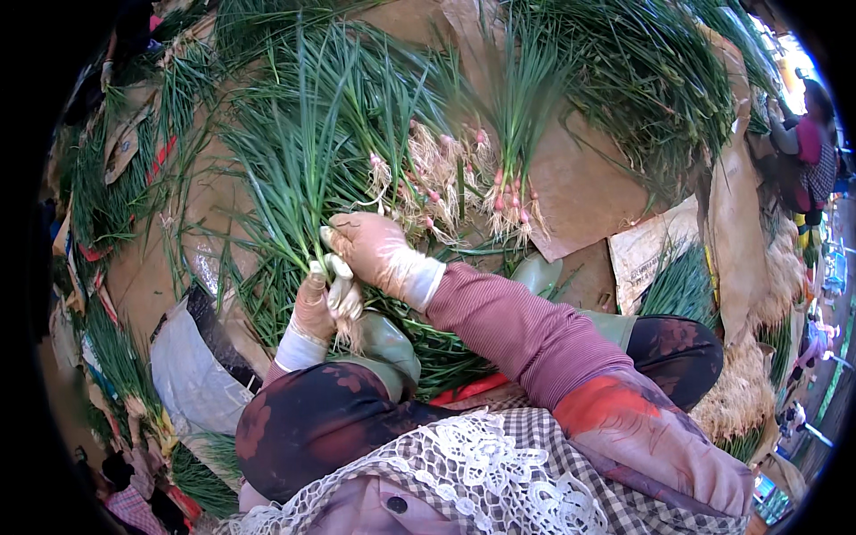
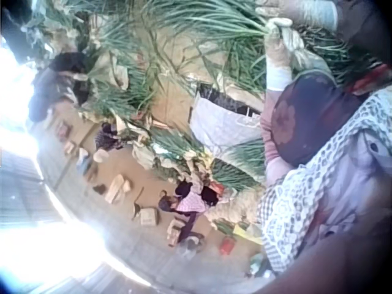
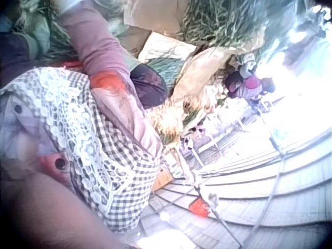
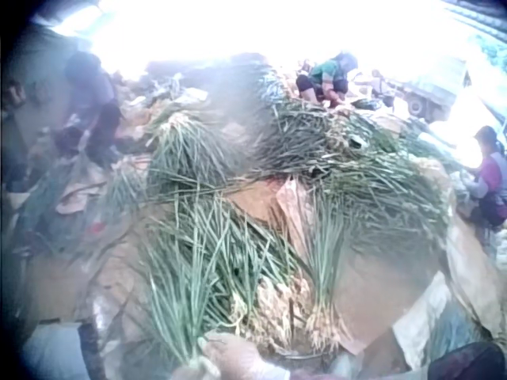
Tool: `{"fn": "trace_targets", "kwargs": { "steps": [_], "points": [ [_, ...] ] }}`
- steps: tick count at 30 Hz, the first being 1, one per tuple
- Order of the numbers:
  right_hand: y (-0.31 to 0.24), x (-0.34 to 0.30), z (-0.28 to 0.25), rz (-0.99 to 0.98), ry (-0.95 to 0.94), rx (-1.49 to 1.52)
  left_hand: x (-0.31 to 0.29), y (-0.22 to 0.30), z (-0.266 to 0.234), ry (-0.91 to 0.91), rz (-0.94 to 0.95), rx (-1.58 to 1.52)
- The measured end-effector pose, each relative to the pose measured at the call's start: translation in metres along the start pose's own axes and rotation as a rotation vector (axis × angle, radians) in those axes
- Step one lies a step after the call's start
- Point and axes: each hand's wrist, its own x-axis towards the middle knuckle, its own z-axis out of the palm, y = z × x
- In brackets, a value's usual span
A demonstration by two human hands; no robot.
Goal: The person sorts through green onions, separating individual stalks from bunches and placing them into new piles.
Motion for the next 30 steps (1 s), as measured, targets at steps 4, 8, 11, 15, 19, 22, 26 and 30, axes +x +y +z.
{"fn": "trace_targets", "kwargs": {
  "steps": [4,8,11,15,19,22,26,30],
  "points": [
    [0.018,0.006,-0.032,0.253,-0.630,-0.561,0.001,0.021,0.030,0.031,0.205,0.191],
    [0.028,0.006,-0.067,0.221,-0.214,-0.318,-0.002,0.038,0.025,0.215,0.386,0.247],
    [0.048,0.022,-0.095,0.454,-0.145,-0.493,0.003,0.031,0.011,0.146,0.225,0.072],
    [0.054,0.029,-0.100,0.379,-0.267,-0.368,0.000,0.022,0.002,0.218,0.141,0.111],
    [-0.003,0.016,-0.095,0.059,-0.080,-0.542,0.005,0.017,0.003,0.270,0.009,0.236],
    [-0.032,-0.008,-0.063,-0.080,-0.137,-0.686,0.010,0.011,0.021,0.472,-0.058,0.179],
    [-0.026,-0.029,-0.047,-0.289,-0.497,-0.520,0.004,0.001,-0.007,0.512,-0.143,0.528],
    [0.012,-0.004,-0.061,0.362,-0.566,0.104,0.001,0.000,-0.007,0.446,-0.172,0.400]
  ]
}}
